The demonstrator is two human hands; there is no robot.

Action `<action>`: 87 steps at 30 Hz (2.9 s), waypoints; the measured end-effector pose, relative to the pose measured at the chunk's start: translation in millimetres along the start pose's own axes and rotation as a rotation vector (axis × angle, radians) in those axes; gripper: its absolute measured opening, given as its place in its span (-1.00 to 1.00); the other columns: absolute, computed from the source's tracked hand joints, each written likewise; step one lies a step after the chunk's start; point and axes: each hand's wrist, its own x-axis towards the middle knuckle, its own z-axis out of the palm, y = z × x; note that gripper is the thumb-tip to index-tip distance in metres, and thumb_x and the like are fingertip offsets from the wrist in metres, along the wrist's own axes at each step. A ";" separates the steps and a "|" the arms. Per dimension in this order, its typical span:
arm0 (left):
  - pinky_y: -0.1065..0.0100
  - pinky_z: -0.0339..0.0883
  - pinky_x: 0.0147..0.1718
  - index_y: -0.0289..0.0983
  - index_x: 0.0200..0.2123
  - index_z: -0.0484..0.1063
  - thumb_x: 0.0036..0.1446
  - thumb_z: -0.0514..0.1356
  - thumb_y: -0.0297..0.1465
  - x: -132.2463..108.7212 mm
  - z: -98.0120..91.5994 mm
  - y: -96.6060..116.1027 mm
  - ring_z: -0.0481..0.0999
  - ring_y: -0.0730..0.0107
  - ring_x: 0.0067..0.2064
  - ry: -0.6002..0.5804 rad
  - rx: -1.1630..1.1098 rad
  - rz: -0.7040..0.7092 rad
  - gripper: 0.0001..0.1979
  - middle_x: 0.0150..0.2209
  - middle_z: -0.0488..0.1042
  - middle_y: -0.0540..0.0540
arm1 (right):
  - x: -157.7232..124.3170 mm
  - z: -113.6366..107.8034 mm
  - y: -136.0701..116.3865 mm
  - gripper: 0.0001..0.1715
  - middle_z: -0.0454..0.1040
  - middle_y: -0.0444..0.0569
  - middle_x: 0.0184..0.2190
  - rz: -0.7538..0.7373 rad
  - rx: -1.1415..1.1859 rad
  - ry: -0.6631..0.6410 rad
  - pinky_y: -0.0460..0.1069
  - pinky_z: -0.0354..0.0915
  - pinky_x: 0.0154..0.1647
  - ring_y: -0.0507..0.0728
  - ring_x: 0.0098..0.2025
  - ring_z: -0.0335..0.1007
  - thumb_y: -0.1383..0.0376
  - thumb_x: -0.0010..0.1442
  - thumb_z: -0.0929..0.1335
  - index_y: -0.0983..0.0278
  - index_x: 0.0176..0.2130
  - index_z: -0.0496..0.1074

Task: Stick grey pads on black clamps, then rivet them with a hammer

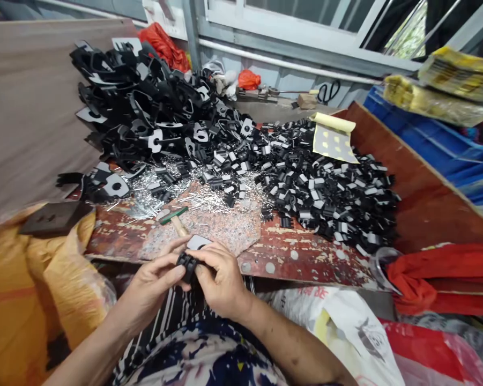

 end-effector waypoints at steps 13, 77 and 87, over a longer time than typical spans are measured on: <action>0.44 0.30 -0.32 -0.27 -0.38 0.61 0.04 0.49 -0.19 -4.5 -23.7 -10.7 0.39 0.49 -0.43 0.020 0.050 -0.041 -0.73 -0.42 0.47 0.01 | 75.1 -154.0 79.5 -0.81 0.59 0.01 -0.22 0.094 -1.002 -0.065 0.12 0.22 -0.05 0.23 -0.11 0.38 0.38 0.30 0.42 0.16 -0.20 0.66; 0.41 0.40 -0.52 -0.27 -0.48 0.45 0.03 0.36 -0.16 2.4 10.0 16.4 0.36 0.43 -0.46 -0.007 0.283 0.004 -0.70 -0.44 0.33 0.01 | 54.6 -80.5 8.7 -0.70 0.64 -0.09 -0.08 -0.183 -0.185 -0.160 0.06 0.47 0.02 0.10 -0.06 0.58 0.37 0.30 0.45 0.14 0.02 0.54; 0.44 0.21 -0.40 -0.27 -0.59 0.26 -0.01 0.39 -0.30 -1.1 -6.9 -0.2 0.29 0.45 -0.40 0.158 0.309 0.201 -0.64 -0.50 0.30 0.03 | 58.4 -50.3 12.0 -0.66 0.67 -0.09 -0.07 0.007 -0.133 -0.384 0.05 0.49 0.02 0.08 -0.07 0.61 0.41 0.31 0.38 0.17 0.05 0.54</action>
